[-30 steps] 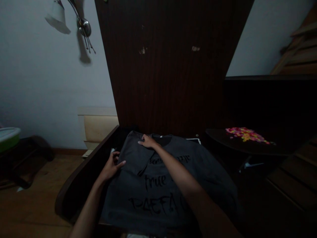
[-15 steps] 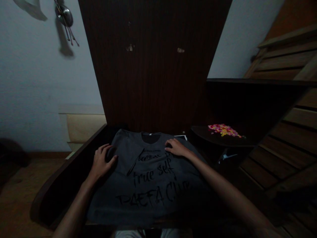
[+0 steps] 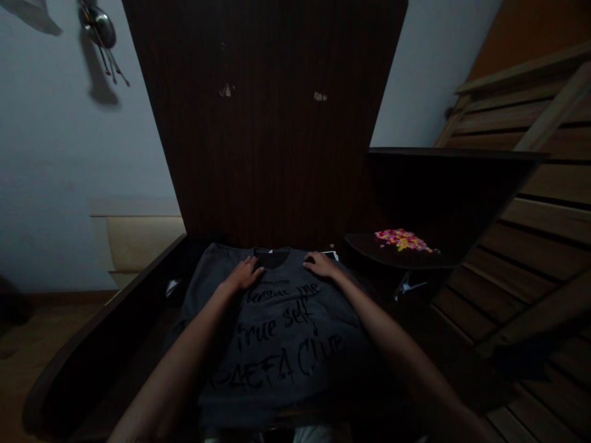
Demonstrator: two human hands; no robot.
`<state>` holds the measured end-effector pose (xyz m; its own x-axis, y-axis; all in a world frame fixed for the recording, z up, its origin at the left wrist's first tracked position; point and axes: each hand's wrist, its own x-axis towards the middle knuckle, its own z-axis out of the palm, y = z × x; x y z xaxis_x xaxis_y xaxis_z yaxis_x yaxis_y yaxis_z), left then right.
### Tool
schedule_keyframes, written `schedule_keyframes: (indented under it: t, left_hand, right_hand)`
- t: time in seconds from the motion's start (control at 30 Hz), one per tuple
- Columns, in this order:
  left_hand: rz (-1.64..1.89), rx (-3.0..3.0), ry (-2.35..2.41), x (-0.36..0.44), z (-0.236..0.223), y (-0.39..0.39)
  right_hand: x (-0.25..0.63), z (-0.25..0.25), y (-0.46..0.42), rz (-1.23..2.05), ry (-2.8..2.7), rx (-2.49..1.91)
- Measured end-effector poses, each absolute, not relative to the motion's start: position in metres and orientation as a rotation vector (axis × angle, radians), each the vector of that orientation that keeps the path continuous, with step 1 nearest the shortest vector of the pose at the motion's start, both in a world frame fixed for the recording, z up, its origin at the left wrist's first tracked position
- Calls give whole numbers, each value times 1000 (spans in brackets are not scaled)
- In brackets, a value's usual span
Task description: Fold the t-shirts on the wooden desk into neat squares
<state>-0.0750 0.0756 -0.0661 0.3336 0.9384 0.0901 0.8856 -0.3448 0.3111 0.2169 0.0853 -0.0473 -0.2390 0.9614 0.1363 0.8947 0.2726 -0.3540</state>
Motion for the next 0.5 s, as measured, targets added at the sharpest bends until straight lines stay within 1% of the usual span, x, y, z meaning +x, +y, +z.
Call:
schedule_keyframes:
  t: [0.23, 0.33, 0.5]
  left_hand:
    - [410, 2427, 1652, -55, -108, 72]
    - [461, 2461, 1635, -58, -112, 70]
    - [416, 2419, 1657, -57, -108, 70]
  right_hand:
    - [192, -62, 119, 172, -2109, -1761]
    - [186, -65, 128, 163, -2112, -1777]
    - [182, -63, 130, 133, -2123, -1804]
